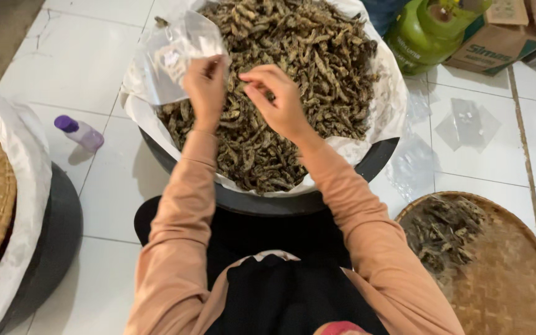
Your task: The person sits on the floor in front of a large basin filled with dried seafood pieces. They pick up handfuls of the dried items, place them into small clear plastic bags, and set filled bags on a woven tray beside them, repeating the packing cycle.
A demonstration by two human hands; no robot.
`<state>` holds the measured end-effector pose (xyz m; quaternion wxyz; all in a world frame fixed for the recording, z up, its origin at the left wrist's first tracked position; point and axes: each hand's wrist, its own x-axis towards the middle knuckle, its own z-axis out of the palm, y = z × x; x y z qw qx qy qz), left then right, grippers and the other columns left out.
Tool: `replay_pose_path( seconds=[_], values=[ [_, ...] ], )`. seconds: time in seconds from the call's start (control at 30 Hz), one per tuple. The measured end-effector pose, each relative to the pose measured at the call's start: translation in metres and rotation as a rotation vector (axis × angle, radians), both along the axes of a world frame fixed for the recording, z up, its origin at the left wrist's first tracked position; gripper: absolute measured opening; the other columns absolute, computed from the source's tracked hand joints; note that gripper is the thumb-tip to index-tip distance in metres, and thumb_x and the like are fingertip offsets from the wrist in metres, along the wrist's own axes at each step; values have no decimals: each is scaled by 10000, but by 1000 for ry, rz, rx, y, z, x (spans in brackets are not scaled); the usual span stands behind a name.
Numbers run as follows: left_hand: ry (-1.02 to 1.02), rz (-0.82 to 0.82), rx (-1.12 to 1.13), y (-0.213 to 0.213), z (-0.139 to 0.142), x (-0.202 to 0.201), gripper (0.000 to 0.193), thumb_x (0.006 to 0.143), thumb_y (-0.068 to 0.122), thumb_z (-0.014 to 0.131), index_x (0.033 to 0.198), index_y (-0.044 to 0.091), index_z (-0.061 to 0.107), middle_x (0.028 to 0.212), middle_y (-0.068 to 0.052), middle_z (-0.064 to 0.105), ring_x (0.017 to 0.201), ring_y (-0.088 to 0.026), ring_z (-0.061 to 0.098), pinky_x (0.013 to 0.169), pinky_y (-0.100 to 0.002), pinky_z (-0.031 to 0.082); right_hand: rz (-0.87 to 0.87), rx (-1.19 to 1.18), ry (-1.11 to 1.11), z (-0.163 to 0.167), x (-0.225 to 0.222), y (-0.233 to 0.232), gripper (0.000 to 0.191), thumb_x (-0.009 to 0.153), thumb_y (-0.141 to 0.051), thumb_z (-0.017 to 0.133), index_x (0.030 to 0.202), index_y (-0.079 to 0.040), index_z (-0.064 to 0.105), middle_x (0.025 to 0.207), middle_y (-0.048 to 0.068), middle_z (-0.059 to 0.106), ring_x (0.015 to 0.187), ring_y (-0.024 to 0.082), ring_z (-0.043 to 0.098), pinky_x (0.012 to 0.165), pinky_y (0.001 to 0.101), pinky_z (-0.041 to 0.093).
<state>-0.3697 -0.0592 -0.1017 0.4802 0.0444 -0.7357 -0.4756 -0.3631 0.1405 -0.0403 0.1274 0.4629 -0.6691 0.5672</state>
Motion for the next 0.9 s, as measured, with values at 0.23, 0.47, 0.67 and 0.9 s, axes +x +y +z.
replay_pose_path(
  seconds=[0.23,0.47,0.67,0.9],
  values=[
    [84,90,-175,42,-9,-25,190,813,34,874,787,12,688,744,-120,609,648,-279,584,585,-403,472,-253,-58,-106,-60,-52,-31,270,1034,-13,638,1289,-51,718,1013,44,627,819,120,639,710,258,511],
    [12,98,-130,42,-29,-54,193,720,19,864,729,37,672,724,-90,616,648,-273,587,605,-422,445,-249,-55,-206,-82,-78,-22,233,989,-10,677,1188,-73,780,946,22,622,723,85,532,618,252,428],
    [22,136,-255,40,-30,-58,242,772,63,888,739,74,649,715,-41,592,669,-243,557,689,-416,402,-265,-63,-228,-91,-89,-29,332,1015,-2,644,1337,-68,697,951,24,621,784,70,551,696,232,466],
    [57,189,-308,39,-24,-70,214,741,101,852,761,133,642,732,-22,584,760,-247,602,749,-434,405,-148,-238,-392,-87,-111,-19,86,1060,-54,662,1113,-4,708,945,-17,655,815,61,547,716,219,463]
  ],
)
